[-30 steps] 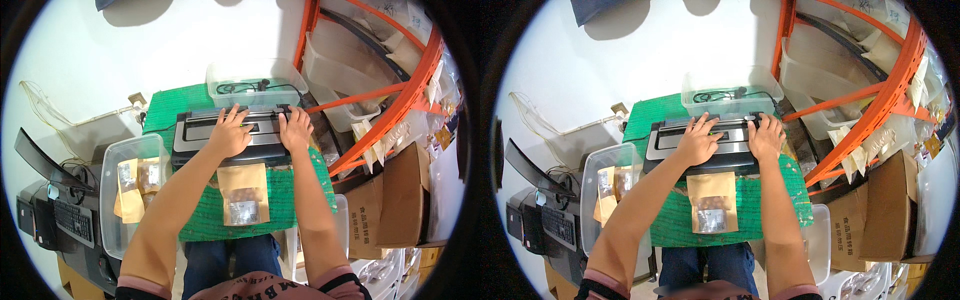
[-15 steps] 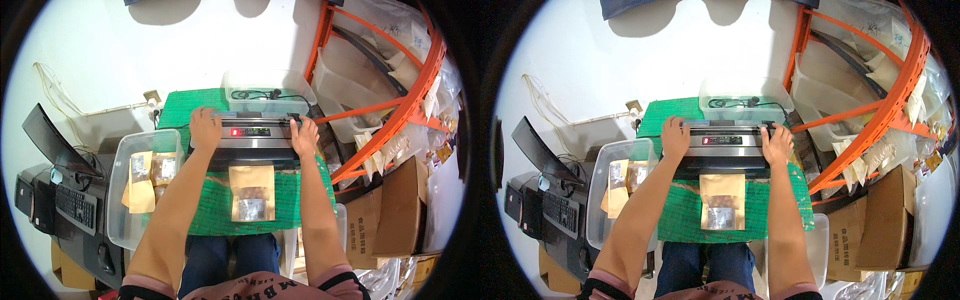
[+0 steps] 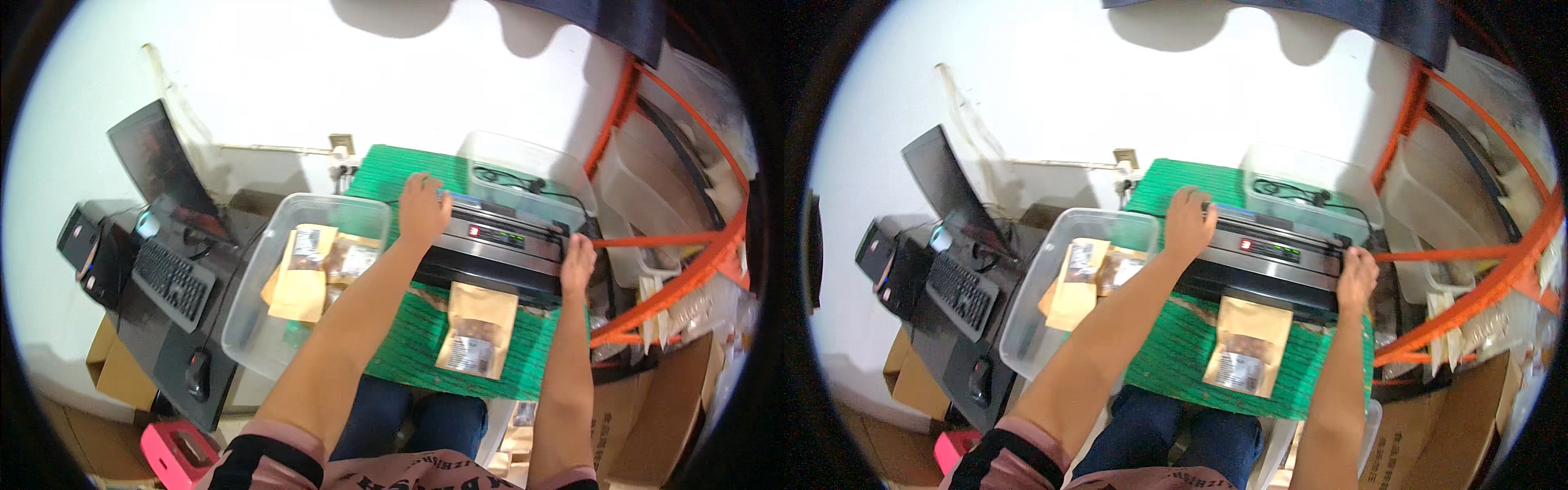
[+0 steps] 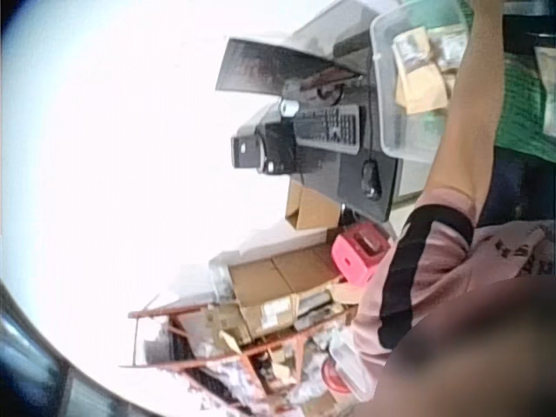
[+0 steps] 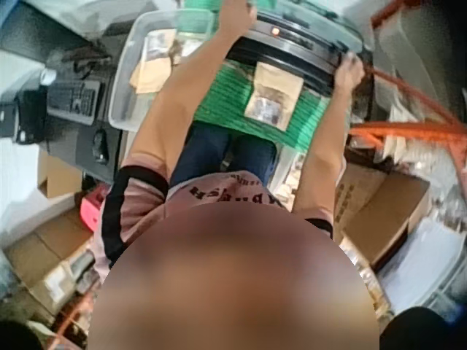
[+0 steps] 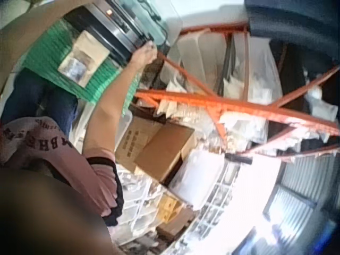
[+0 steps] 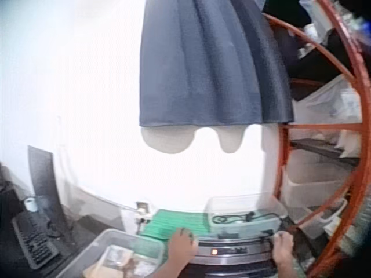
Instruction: The person repeatedly places open pouches into a heat-sealing machine, closes the lid to seal them, and then removes the sealed pouches. The sealed pouches are placed into a clear plastic bin on the left side of the workstation.
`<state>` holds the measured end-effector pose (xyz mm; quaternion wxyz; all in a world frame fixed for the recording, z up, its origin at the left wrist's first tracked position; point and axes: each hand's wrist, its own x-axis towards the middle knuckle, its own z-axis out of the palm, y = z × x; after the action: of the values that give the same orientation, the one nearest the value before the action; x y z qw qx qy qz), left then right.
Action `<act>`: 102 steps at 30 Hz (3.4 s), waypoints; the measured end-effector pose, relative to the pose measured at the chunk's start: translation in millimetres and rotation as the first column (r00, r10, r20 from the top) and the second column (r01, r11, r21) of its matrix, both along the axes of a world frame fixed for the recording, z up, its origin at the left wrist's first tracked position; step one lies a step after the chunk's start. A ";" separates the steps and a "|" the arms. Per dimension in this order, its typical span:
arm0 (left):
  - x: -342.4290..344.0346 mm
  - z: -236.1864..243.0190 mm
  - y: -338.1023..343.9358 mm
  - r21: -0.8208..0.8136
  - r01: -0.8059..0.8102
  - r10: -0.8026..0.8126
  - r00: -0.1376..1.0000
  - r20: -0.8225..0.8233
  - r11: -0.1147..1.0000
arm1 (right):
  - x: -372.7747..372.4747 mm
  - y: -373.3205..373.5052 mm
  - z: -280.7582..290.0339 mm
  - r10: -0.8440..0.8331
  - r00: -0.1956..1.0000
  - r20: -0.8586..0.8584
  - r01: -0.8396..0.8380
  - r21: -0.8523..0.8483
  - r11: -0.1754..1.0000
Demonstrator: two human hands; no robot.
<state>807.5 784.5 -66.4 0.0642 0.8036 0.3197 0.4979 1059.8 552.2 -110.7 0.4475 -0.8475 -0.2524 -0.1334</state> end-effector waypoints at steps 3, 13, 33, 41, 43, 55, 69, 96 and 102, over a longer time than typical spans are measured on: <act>-20.5 28.4 29.1 -0.082 0.138 -0.133 0.989 0.060 0.987 | 2.6 -1.0 -3.8 0.056 0.997 0.053 -0.059 0.054 0.997; -229.7 31.1 48.1 -0.208 -0.191 -0.041 0.634 -0.772 0.959 | 6.2 -1.2 -7.6 0.077 0.995 0.061 -0.080 0.042 0.996; -272.1 161.4 -35.2 -0.481 0.163 -0.233 0.968 -0.089 0.862 | -8.4 0.7 3.1 0.003 0.999 0.033 -0.006 0.081 0.997; -243.8 162.4 -179.2 -0.674 0.556 -0.279 0.830 0.483 0.487 | -11.1 -0.3 7.1 0.009 1.000 -0.022 -0.008 0.078 0.997; -232.3 146.3 -209.6 -0.747 0.582 -0.346 0.806 0.480 0.321 | -11.0 -0.5 6.8 0.006 1.000 -0.014 -0.005 0.083 0.997; -189.2 8.0 -260.2 -0.980 0.060 -0.960 0.221 -0.170 0.187 | -10.8 -3.2 7.4 0.054 0.998 0.017 -0.056 0.121 0.991; -55.1 35.5 -132.2 -0.665 0.461 -0.462 0.866 0.192 0.588 | -11.5 -1.5 4.3 0.057 0.998 0.013 -0.058 0.138 0.989; -5.4 -50.9 15.2 -0.003 0.056 -0.055 0.986 -0.155 0.998 | -11.1 -3.5 3.8 0.039 0.999 0.013 -0.041 0.298 0.954; -5.2 -54.1 13.8 0.118 0.058 -0.042 0.989 -0.139 0.991 | -10.6 -2.3 2.8 0.040 0.999 -0.011 -0.035 0.281 0.959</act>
<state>802.2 798.3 -120.5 0.0056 0.8459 0.2721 0.4588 1049.2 549.9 -107.9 0.5676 -0.7716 -0.2432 -0.1524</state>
